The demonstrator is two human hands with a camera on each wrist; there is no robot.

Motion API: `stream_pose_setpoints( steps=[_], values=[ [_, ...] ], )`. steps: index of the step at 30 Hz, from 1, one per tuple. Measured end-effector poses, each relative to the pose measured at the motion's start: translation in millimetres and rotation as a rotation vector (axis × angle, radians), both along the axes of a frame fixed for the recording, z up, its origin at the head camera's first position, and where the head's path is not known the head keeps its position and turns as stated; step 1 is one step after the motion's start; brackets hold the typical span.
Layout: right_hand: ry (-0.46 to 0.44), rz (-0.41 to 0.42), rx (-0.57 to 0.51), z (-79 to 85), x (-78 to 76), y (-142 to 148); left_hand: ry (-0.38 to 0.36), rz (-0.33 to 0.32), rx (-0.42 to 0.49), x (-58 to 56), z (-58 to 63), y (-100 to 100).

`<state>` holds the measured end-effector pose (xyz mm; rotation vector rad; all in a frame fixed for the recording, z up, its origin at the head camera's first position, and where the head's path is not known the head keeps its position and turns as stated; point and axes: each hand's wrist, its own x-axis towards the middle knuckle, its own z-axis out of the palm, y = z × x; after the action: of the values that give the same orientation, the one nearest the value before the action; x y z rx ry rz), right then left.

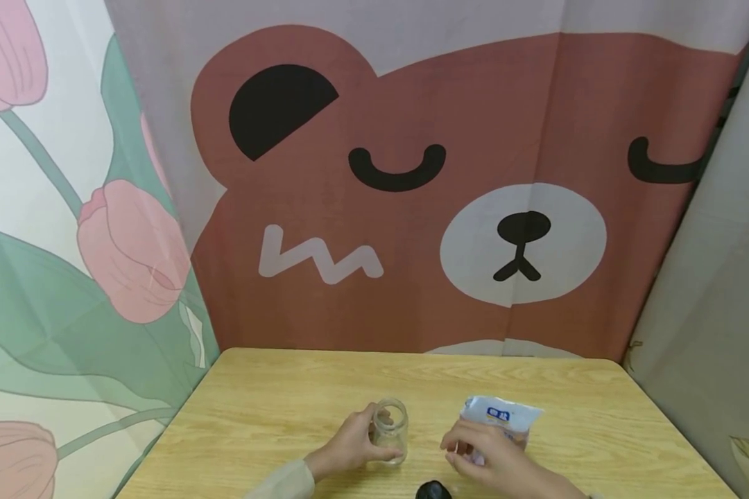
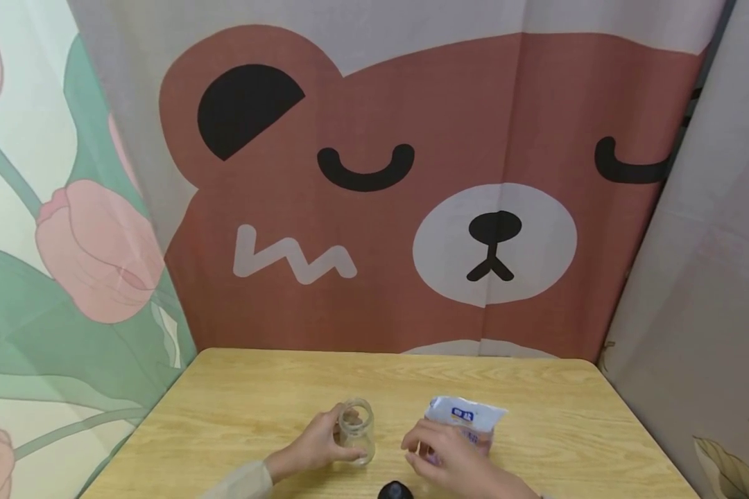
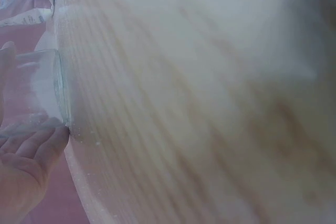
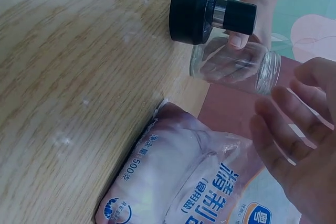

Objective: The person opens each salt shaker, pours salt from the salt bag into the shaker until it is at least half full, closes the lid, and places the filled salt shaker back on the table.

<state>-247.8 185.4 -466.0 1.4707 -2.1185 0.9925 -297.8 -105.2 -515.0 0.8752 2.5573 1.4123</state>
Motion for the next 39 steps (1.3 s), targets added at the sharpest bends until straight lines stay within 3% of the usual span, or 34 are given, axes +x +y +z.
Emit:
stream_pose_setpoints(
  steps=[9,20,24,32,35,39],
  values=[
    [-0.04,-0.019,-0.087,-0.8,-0.2,-0.4,-0.023,0.013,0.004,2.1,2.7,-0.4],
    [0.143,-0.1,-0.276,13.3,4.5,-6.4,-0.03,0.011,0.013,0.8,0.6,-0.7],
    [0.199,-0.148,-0.315,10.6,1.6,-4.8,-0.043,0.009,0.018,0.9,0.5,-0.8],
    [0.24,-0.105,-0.359,27.8,6.1,-6.0,-0.02,0.018,0.005,-0.6,0.6,0.6],
    [0.263,-0.127,-0.37,22.4,-0.2,-2.0,-0.018,0.01,0.011,-1.4,-0.7,0.3],
    [0.308,-0.241,-0.384,10.3,-9.7,6.0,-0.018,-0.002,0.026,-1.1,-2.5,-0.2]
  ],
)
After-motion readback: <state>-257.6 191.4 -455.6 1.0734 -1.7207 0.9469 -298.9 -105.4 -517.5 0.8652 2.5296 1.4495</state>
